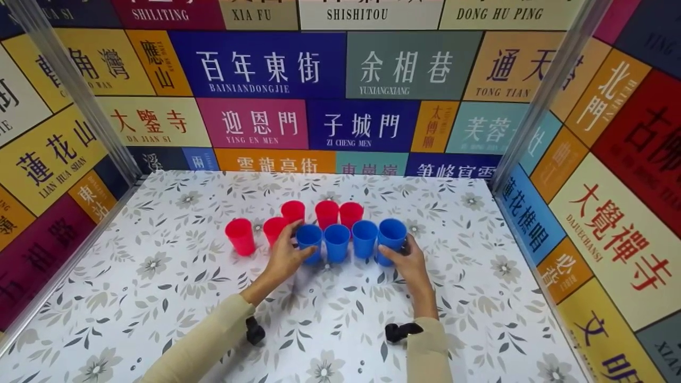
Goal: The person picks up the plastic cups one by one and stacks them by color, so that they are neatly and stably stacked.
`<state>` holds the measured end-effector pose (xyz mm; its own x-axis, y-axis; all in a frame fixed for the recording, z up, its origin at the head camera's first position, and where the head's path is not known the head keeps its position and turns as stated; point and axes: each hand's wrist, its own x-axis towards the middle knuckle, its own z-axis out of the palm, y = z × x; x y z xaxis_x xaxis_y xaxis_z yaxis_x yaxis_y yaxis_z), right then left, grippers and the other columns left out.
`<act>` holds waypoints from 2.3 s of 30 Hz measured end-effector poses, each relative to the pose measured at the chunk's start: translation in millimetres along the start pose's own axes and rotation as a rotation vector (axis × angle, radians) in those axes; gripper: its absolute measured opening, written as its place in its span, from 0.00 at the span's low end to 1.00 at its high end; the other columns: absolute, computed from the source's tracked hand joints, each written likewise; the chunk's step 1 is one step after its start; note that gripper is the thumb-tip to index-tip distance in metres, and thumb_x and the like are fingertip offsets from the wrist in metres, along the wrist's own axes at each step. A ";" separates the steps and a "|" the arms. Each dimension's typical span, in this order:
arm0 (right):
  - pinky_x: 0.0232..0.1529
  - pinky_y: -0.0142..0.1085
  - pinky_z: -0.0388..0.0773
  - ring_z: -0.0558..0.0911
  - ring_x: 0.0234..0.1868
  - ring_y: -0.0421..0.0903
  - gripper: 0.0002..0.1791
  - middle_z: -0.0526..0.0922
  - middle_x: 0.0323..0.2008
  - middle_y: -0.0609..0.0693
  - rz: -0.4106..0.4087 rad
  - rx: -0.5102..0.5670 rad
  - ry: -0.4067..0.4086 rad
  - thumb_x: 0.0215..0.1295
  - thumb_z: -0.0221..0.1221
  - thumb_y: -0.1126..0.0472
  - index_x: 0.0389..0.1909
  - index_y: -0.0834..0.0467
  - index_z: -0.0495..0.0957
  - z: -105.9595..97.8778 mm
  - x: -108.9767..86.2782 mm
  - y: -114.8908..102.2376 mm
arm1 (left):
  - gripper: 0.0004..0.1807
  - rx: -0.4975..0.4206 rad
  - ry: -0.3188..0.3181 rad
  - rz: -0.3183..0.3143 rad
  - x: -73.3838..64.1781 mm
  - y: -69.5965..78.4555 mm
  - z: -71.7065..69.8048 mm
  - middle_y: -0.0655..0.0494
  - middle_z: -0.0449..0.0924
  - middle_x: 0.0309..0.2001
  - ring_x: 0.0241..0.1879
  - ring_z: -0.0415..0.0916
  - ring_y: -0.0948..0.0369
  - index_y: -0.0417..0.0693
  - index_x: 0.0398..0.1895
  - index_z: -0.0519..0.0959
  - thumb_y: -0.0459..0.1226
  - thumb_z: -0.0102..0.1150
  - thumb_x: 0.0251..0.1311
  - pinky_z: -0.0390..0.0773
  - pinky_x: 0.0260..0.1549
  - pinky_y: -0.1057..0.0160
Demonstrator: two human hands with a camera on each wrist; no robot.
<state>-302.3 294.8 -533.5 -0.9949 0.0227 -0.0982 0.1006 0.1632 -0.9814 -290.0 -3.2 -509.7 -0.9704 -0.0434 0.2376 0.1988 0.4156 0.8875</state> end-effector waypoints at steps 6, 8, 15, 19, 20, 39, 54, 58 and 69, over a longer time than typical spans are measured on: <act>0.81 0.48 0.45 0.52 0.81 0.55 0.53 0.52 0.79 0.59 0.000 -0.004 -0.002 0.63 0.68 0.50 0.81 0.54 0.45 -0.8 0.3 -0.6 | 0.39 0.014 -0.026 -0.003 1.8 10.8 -6.5 0.42 0.73 0.61 0.64 0.72 0.46 0.39 0.70 0.66 0.34 0.72 0.55 0.74 0.66 0.50; 0.81 0.49 0.45 0.52 0.81 0.55 0.53 0.53 0.79 0.59 -0.001 -0.007 -0.002 0.63 0.68 0.50 0.81 0.54 0.46 -1.0 -0.2 -0.8 | 0.39 0.016 -0.048 -0.008 2.6 14.1 -8.2 0.43 0.72 0.60 0.64 0.72 0.47 0.39 0.70 0.66 0.35 0.72 0.55 0.74 0.65 0.50; 0.81 0.49 0.46 0.53 0.80 0.56 0.52 0.53 0.79 0.59 0.000 -0.002 -0.002 0.64 0.67 0.50 0.80 0.54 0.46 -0.3 -0.5 1.4 | 0.40 0.016 -0.158 -0.048 9.2 26.1 -15.2 0.43 0.71 0.62 0.66 0.71 0.48 0.40 0.71 0.67 0.38 0.72 0.55 0.75 0.65 0.52; 0.81 0.49 0.47 0.54 0.80 0.56 0.51 0.54 0.79 0.60 -0.001 0.000 0.001 0.64 0.67 0.51 0.80 0.54 0.47 -0.3 -0.4 1.8 | 0.39 -0.014 -0.213 -0.069 14.9 35.1 -18.5 0.44 0.71 0.63 0.67 0.71 0.48 0.42 0.70 0.68 0.37 0.72 0.55 0.76 0.64 0.53; 0.81 0.49 0.47 0.53 0.80 0.56 0.51 0.53 0.79 0.60 -0.002 0.003 -0.001 0.64 0.67 0.52 0.80 0.55 0.46 -0.5 -0.4 1.8 | 0.38 -0.022 -0.222 -0.067 16.0 37.3 -19.1 0.43 0.70 0.63 0.67 0.70 0.48 0.42 0.70 0.68 0.38 0.72 0.55 0.76 0.64 0.53; 0.80 0.49 0.49 0.54 0.80 0.56 0.53 0.54 0.79 0.60 0.010 0.022 0.009 0.63 0.68 0.52 0.80 0.55 0.46 -0.3 1.5 2.9 | 0.41 -0.004 -0.336 -0.102 28.7 91.1 -19.3 0.49 0.67 0.71 0.70 0.67 0.52 0.51 0.72 0.66 0.36 0.73 0.55 0.77 0.63 0.54; 0.79 0.50 0.53 0.55 0.80 0.57 0.54 0.55 0.78 0.61 0.013 0.006 0.009 0.62 0.69 0.50 0.80 0.55 0.46 0.7 1.6 4.4 | 0.38 -0.051 -0.362 -0.080 33.4 104.2 1.7 0.49 0.69 0.68 0.66 0.72 0.51 0.53 0.69 0.70 0.35 0.73 0.53 0.76 0.64 0.52; 0.79 0.51 0.52 0.55 0.80 0.57 0.53 0.55 0.78 0.60 0.020 0.001 0.003 0.62 0.69 0.49 0.80 0.54 0.47 1.5 2.9 4.0 | 0.38 -0.065 -0.361 -0.059 35.7 109.1 6.3 0.49 0.70 0.68 0.65 0.72 0.51 0.52 0.69 0.70 0.36 0.74 0.53 0.76 0.64 0.53; 0.80 0.50 0.51 0.56 0.79 0.55 0.49 0.57 0.78 0.58 0.012 0.038 -0.014 0.64 0.67 0.52 0.80 0.52 0.50 1.4 0.0 0.3 | 0.38 -0.092 -0.383 -0.020 43.5 133.2 26.8 0.49 0.70 0.68 0.64 0.74 0.52 0.52 0.69 0.71 0.37 0.75 0.52 0.76 0.64 0.54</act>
<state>-302.2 293.5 -534.0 -0.9937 0.0106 -0.1119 0.1123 0.1257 -0.9857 -309.4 74.6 -391.6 -0.9515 0.2992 0.0709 0.1741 0.3338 0.9264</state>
